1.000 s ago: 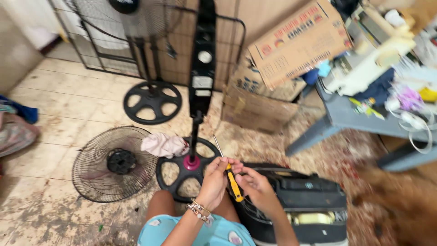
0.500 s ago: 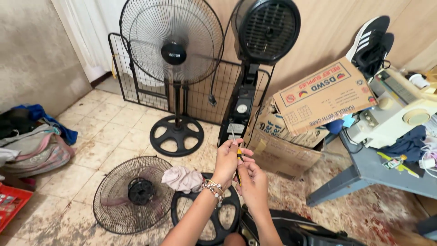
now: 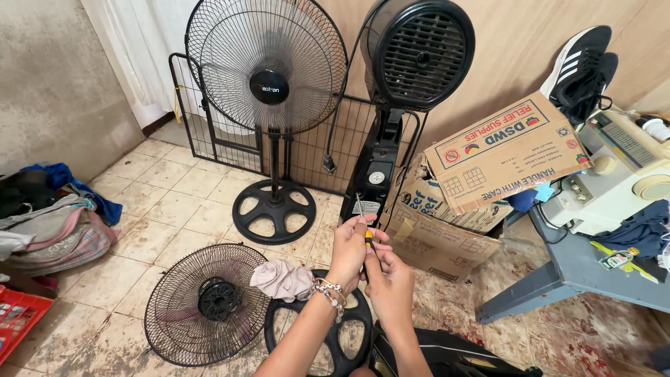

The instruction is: The person uses a screwdriver to remove screws from the back panel of a standing electric fan. After removing the screws, they detach the back panel and wipe it with a cloth. The clip ends with the panel removed and the fan partially disassembled.

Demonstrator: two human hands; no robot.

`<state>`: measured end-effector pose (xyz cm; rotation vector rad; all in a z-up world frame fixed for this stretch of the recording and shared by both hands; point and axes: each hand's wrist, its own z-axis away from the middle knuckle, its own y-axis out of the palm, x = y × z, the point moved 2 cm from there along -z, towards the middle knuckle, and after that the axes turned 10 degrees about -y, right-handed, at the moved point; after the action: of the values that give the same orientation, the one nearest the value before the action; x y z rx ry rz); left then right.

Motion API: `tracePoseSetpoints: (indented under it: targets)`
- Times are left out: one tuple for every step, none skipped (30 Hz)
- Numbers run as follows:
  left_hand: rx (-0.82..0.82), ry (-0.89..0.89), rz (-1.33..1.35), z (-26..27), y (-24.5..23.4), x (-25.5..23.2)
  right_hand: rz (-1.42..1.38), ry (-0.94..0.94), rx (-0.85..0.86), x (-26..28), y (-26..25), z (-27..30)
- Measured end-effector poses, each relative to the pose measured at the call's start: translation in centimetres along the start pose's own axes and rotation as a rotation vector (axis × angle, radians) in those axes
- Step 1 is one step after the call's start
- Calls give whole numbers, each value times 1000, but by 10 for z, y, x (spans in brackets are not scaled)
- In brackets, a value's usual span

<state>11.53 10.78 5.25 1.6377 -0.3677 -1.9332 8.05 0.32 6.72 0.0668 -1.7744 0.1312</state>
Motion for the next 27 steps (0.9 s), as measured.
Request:
tracePoseSetpoints:
  targets:
    - [4,4,0,0,1,0,-17,10,1,-1,0,0]
    - [6,2,-1,0,1,0,-34,20,2,-1,-1,-1]
    - [9,0,-1,0,1,0,-51,30,4,-2,-1,-1]
    - [11,-3,-1,1,1,1,-58,33,3,-4,-1,0]
    - [8,-7,1,1,1,2,-64,36,2,-5,-1,0]
    - [6,-9,2,1,2,3,-71,37,1,-6,-2,0]
    - [4,-11,4,1,2,3,-66,30,0,-6,-2,-1]
    - [4,-8,4,1,2,5,-59,24,-1,-7,-2,-1]
    - [4,-6,5,1,2,6,-53,19,-2,-7,-3,0]
    - [4,0,5,1,2,5,-58,21,1,-7,-3,0]
    - [8,-2,8,1,2,6,-62,24,4,-7,-4,0]
    - [11,-3,12,2,2,6,-66,26,8,-7,-4,1]
    - [14,-4,16,2,3,6,-62,25,12,-6,-5,1]
    - [15,-6,18,2,2,6,-59,25,15,-6,-5,2]
    - [16,-7,21,1,2,6,-55,25,19,-6,-5,2]
    - [16,-9,23,1,2,6,-61,20,17,-6,-5,2]
    - [21,-6,27,2,2,6,-68,15,15,-5,-5,2]
    - [26,-2,31,1,2,5,-74,8,13,-5,-4,2]
    - [31,3,35,1,2,5,-68,11,14,-5,-3,1]
    - [29,1,32,1,1,4,-63,14,13,-5,-3,1]
    - [27,-1,29,1,1,3,-58,16,13,-5,-2,0]
    - [25,-4,27,1,1,3,-56,12,14,-5,-2,0]
    - [26,-1,27,1,1,3,-54,7,15,-5,-2,0]
    - [28,2,28,1,2,2,-51,1,17,-4,-2,-1]
    - [30,5,28,1,2,1,-45,0,20,-4,-2,-1]
    - [30,-12,33,2,2,0,-39,-3,23,-2,-2,-1]
    - [31,-30,37,2,2,-2,-33,-6,25,-1,-2,-2]
